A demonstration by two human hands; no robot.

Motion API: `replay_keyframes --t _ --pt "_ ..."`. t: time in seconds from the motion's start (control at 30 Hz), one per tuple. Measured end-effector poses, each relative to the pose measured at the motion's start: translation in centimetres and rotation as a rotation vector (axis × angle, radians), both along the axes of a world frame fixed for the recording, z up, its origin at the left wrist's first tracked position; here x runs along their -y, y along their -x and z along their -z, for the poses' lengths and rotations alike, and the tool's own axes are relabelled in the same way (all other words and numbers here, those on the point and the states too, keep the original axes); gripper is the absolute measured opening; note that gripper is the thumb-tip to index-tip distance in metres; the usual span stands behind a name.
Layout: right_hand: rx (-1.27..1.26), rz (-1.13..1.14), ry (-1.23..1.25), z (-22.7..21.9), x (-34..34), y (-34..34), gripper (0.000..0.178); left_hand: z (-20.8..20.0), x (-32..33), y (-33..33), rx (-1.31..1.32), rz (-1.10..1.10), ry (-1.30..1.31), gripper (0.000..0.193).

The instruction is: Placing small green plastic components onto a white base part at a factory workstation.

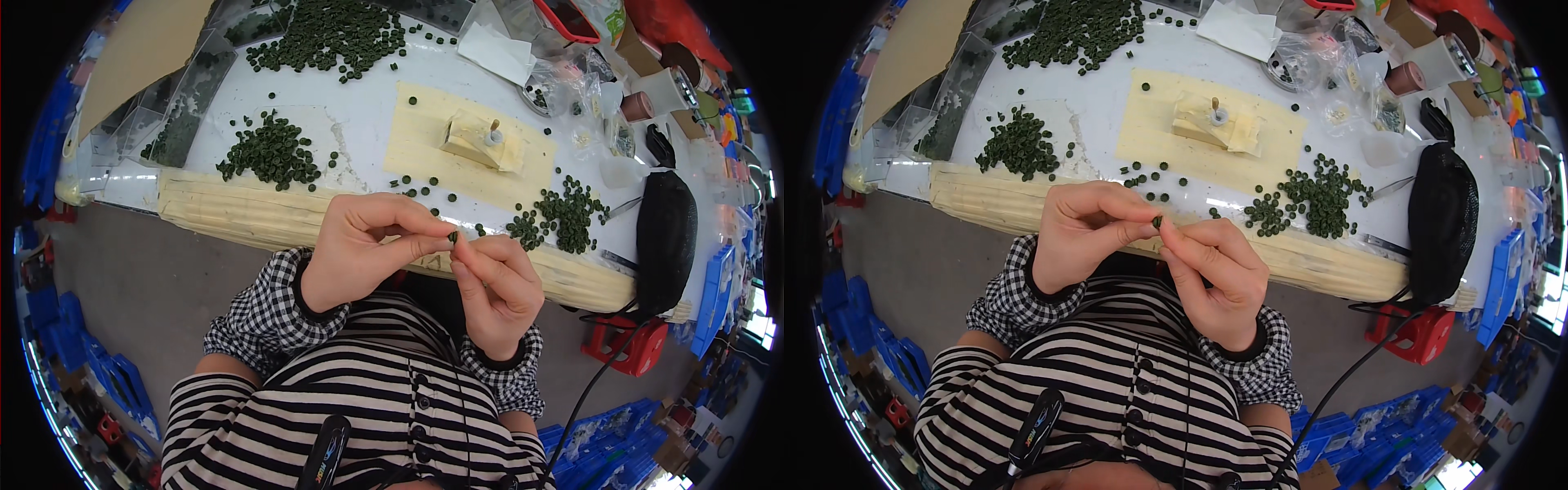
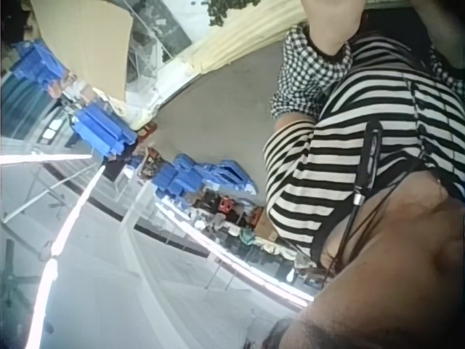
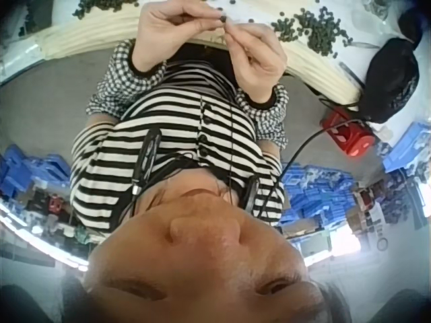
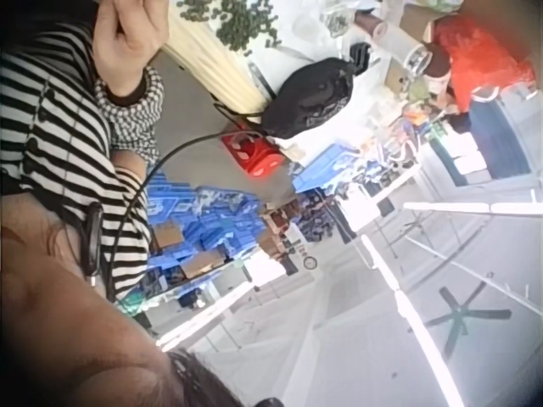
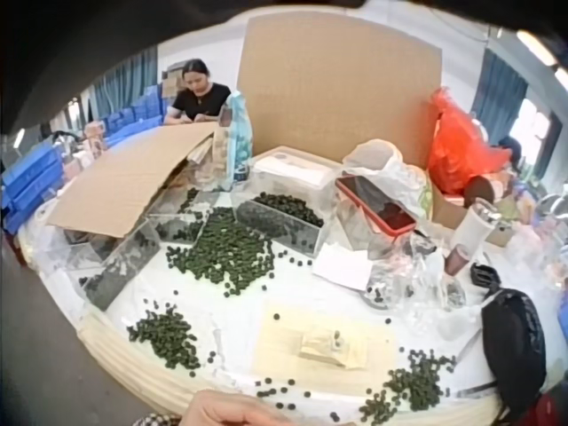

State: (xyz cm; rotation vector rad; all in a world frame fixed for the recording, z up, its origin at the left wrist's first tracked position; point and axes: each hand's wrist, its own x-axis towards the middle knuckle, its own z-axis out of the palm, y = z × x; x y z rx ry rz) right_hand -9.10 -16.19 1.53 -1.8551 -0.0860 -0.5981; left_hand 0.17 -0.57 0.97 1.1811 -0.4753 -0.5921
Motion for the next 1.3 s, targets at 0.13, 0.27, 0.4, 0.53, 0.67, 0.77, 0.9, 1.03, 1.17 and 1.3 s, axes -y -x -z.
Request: replay_keyframes --t 0.13,0.27,0.4,0.53,0.67,0.77,0.9,1.03,1.17,1.3 --pt "0.017 -0.011 0.024 0.1 0.1 -0.1 0.037 0.1 0.0 -0.2 0.059 -0.004 -0.027 0.013" --pt "0.073 0.006 0.102 0.3 0.0 -0.1 0.038 -0.5 -0.1 -0.3 -0.176 0.053 -0.039 0.014" --pt "0.075 0.013 0.12 0.4 0.0 -0.1 0.038 -0.4 -0.3 -0.5 -0.123 0.071 -0.058 0.014" --pt "0.088 -0.006 0.12 0.5 0.2 -0.1 0.037 -0.5 -0.4 -0.4 -0.108 0.063 -0.038 0.014" --pt "0.118 -0.034 0.114 0.4 0.4 -0.3 0.035 -0.8 -0.5 -0.5 -0.063 0.082 -0.053 0.014" --pt "0.134 -0.043 0.122 0.4 0.5 -0.3 0.034 -1.0 -0.7 -0.6 -0.076 0.099 -0.063 0.015" --pt "0.124 -0.027 0.082 0.3 0.4 -0.3 0.034 -1.3 -0.8 -0.6 -0.047 0.094 -0.076 0.014" --pt "0.089 -0.005 0.069 0.3 0.4 -0.1 0.035 -1.8 -0.8 -0.6 -0.036 0.086 -0.107 0.014" --pt "0.082 -0.018 0.054 0.4 0.2 -0.1 0.035 -1.7 -0.9 -0.6 -0.001 0.088 -0.146 0.014" --pt "0.09 -0.043 0.055 0.5 0.2 -0.1 0.036 -1.7 -0.8 -0.6 -0.003 0.094 -0.139 0.014"
